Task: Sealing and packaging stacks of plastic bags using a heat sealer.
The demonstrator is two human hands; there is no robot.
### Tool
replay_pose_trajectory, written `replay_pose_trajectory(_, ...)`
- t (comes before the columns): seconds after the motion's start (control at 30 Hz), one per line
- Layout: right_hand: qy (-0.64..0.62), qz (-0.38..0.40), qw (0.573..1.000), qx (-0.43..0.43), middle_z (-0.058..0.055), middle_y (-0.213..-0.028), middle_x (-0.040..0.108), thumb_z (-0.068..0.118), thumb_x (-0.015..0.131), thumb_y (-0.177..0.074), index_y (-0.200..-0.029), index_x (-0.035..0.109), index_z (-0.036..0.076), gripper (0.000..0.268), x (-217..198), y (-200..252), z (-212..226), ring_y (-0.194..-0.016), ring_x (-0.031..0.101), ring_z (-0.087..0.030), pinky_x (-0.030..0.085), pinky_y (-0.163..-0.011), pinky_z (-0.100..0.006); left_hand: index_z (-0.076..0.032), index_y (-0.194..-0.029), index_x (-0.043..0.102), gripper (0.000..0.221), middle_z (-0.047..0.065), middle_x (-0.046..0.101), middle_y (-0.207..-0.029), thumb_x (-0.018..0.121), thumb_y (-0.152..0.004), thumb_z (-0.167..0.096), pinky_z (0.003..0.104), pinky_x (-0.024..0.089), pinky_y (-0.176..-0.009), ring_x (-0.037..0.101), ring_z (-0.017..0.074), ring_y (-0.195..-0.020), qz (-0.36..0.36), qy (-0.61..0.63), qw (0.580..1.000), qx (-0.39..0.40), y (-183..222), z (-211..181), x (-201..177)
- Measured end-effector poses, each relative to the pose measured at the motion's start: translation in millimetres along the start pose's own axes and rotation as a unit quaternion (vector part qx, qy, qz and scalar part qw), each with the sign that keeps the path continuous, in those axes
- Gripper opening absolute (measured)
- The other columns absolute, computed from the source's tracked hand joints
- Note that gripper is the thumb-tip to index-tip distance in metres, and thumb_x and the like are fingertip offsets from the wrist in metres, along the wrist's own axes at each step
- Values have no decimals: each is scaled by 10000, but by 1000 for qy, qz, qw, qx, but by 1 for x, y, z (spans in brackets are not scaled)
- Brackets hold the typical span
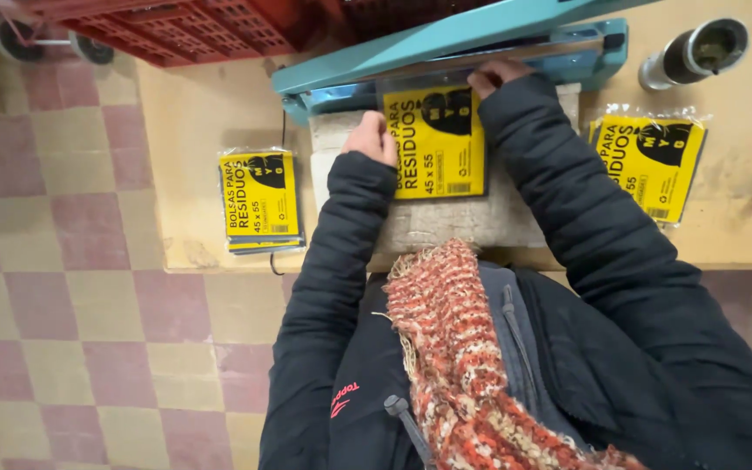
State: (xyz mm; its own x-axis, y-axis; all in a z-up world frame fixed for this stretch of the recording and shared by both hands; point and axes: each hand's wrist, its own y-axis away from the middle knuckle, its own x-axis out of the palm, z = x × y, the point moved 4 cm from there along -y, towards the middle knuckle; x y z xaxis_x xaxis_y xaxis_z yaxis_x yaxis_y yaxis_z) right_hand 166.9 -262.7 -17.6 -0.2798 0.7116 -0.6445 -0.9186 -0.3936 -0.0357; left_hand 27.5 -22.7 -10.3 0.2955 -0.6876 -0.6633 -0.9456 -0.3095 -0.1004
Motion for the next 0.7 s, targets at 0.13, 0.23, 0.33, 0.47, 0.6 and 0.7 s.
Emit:
replay_pose_trajectory(0.13,71,-83,993,-44,-147,-940,699,310,771,-984,-1014,730,68,248,1,-15,8,-869,692,-334,557,-772,-441,-69,-1037,569,160,203,669,-914,605,-882,-83,535,503,-776,629,433,-868,-28,-66,993,93,-17,10,16)
replay_pose_trajectory(0.23,130,-111,983,-71,-143,-955,704,263,781,-978,-1010,740,91,180,0,-17,7,-879,687,-344,551,-775,-457,-48,-1040,535,184,209,651,-923,618,-879,-79,536,499,-757,611,438,-843,-30,-88,992,82,-21,12,22)
replay_pose_trajectory(0.33,130,-129,977,-106,-151,-980,700,213,780,-987,-1047,729,80,154,-8,-9,-10,-888,681,-351,544,-782,-457,-63,-1041,528,193,203,644,-922,616,-870,-79,535,499,-756,606,435,-828,-37,-102,992,62,-21,24,35)
replay_pose_trajectory(0.47,113,-106,973,-173,-132,-874,660,178,787,-995,-973,718,95,111,-49,-8,78,-812,666,-331,559,-788,-435,-57,-1059,531,216,208,643,-928,605,-857,-77,536,504,-761,609,434,-829,-51,-84,993,60,-27,24,35)
replay_pose_trajectory(0.6,220,-63,918,-323,-105,-911,666,154,800,-988,-968,709,92,112,-72,-23,143,-868,660,-323,543,-849,-430,-50,-1088,543,234,208,643,-939,606,-865,-81,537,501,-752,607,441,-833,-41,-76,994,64,-11,17,30)
replay_pose_trajectory(0.7,288,-14,912,-292,-109,-1011,699,256,768,-995,-1057,729,97,175,-66,-56,139,-943,672,-323,531,-881,-446,-63,-1066,555,210,202,648,-935,607,-864,-82,538,501,-747,607,441,-826,-58,-76,994,62,-20,20,35)
